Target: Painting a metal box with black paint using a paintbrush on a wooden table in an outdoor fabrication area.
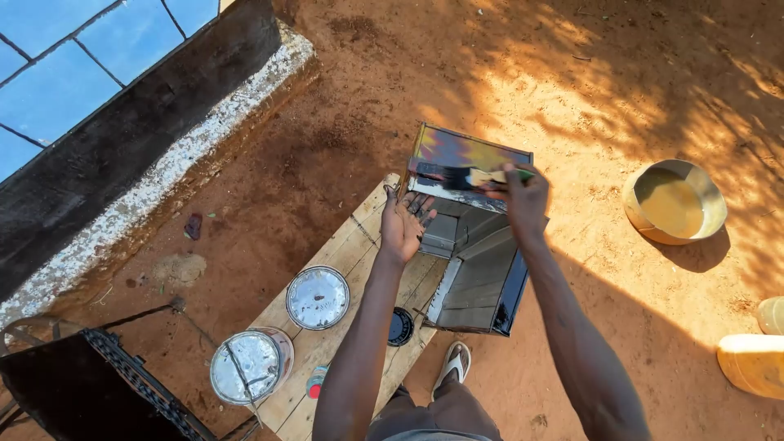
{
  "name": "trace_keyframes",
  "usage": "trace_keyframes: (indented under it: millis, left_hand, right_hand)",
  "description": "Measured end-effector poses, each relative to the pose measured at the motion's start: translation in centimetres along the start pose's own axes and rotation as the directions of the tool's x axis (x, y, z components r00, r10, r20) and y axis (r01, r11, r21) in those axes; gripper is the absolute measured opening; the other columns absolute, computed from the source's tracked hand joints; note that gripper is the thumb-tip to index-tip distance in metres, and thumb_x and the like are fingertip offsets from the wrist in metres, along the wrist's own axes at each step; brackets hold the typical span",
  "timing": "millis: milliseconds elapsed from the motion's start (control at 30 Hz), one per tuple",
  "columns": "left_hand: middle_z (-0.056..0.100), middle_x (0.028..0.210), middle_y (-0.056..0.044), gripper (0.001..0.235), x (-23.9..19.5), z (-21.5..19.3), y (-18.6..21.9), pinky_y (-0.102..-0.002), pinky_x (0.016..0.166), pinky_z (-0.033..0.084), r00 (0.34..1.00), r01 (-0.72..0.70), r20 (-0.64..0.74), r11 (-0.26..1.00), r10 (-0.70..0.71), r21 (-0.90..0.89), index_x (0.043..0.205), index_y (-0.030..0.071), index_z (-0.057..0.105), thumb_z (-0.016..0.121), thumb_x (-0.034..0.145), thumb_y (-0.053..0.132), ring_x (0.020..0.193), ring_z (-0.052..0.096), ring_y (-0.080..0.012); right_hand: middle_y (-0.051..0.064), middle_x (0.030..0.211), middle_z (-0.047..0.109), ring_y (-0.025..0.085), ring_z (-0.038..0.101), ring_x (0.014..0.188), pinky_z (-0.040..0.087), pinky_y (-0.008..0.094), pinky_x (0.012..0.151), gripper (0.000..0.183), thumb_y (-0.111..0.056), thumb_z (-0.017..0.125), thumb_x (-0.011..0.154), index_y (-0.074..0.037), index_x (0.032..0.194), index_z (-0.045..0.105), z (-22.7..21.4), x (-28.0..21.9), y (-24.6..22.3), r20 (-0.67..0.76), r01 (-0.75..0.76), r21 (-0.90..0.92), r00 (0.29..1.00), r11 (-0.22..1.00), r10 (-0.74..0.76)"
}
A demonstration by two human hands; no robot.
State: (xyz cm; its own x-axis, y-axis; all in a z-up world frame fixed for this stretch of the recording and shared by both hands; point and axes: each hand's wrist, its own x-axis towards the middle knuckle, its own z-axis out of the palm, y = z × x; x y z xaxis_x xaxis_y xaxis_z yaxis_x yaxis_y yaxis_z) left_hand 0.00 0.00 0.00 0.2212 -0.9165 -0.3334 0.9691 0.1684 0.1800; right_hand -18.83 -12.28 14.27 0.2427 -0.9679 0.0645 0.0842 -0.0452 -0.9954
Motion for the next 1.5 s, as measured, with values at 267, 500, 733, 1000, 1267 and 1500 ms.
trace_keyframes:
  millis: [267,500,733,1000,1267,1500]
  left_hand:
    - [0.056,0.165,-0.026,0.081,1.1,-0.6,-1.3,-0.068,0.13,0.047,0.999,-0.005,-0.041,0.973,-0.004,-0.23,0.137,0.003,0.064,0.069,0.105,0.077,0.156,0.052,-0.0433]
    - [0.059,0.163,-0.031,0.094,1.3,-2.1,-0.8,-0.064,0.126,0.051,1.0,-0.021,-0.002,0.98,0.021,-0.197,0.155,-0.004,0.062,0.067,0.107,0.076,0.153,0.056,-0.0456]
    - [0.054,0.168,-0.031,0.097,1.0,-1.6,-0.6,-0.066,0.129,0.047,1.0,-0.019,0.01,0.976,0.022,-0.215,0.163,-0.005,0.055,0.06,0.11,0.076,0.156,0.051,-0.0459]
    - [0.045,0.175,-0.028,0.098,1.1,-2.0,-0.5,-0.067,0.136,0.04,0.999,0.011,0.033,0.975,-0.004,-0.224,0.168,-0.004,0.048,0.057,0.112,0.076,0.162,0.044,-0.0449]
    - [0.042,0.178,-0.028,0.097,1.2,-3.0,-1.1,-0.069,0.137,0.038,0.998,0.01,0.067,0.964,0.009,-0.266,0.17,-0.003,0.045,0.052,0.113,0.076,0.163,0.042,-0.0455]
    - [0.043,0.177,-0.028,0.097,1.3,-3.2,-1.0,-0.07,0.136,0.038,0.993,0.019,0.117,0.949,0.019,-0.314,0.168,-0.003,0.048,0.052,0.112,0.076,0.163,0.041,-0.0454]
  right_hand:
    - [0.033,0.115,0.078,0.039,0.086,0.09,0.08,0.045,0.074,0.029,-0.019,0.061,0.121,0.009,0.127,0.069,4.6,0.0,-0.7,0.102,0.046,-0.036,0.994,0.998,-0.042]
    - [0.028,0.119,0.077,0.038,0.084,0.091,0.077,0.047,0.072,0.027,-0.019,0.053,0.127,0.006,0.136,0.058,4.1,-2.4,-3.3,0.044,0.274,-0.285,0.961,0.918,-0.273]
    - [0.025,0.103,0.078,0.029,0.082,0.082,0.072,0.04,0.066,0.028,-0.02,0.057,0.126,0.007,0.13,0.061,5.7,-2.1,1.8,0.085,0.257,-0.366,0.966,0.895,-0.242]
    - [0.031,0.111,0.077,0.035,0.083,0.09,0.075,0.047,0.073,0.023,-0.015,0.06,0.124,0.007,0.13,0.062,7.4,-1.5,-0.1,0.225,0.29,-0.352,0.949,0.89,-0.22]
    - [0.026,0.117,0.076,0.03,0.082,0.088,0.076,0.044,0.076,0.024,-0.017,0.052,0.127,0.007,0.13,0.057,6.8,-2.3,0.6,0.15,0.26,-0.281,0.963,0.924,-0.225]
    - [0.028,0.116,0.078,0.031,0.084,0.085,0.076,0.046,0.074,0.024,-0.017,0.058,0.124,0.007,0.125,0.061,8.0,-2.6,0.5,0.131,0.262,-0.312,0.964,0.913,-0.232]
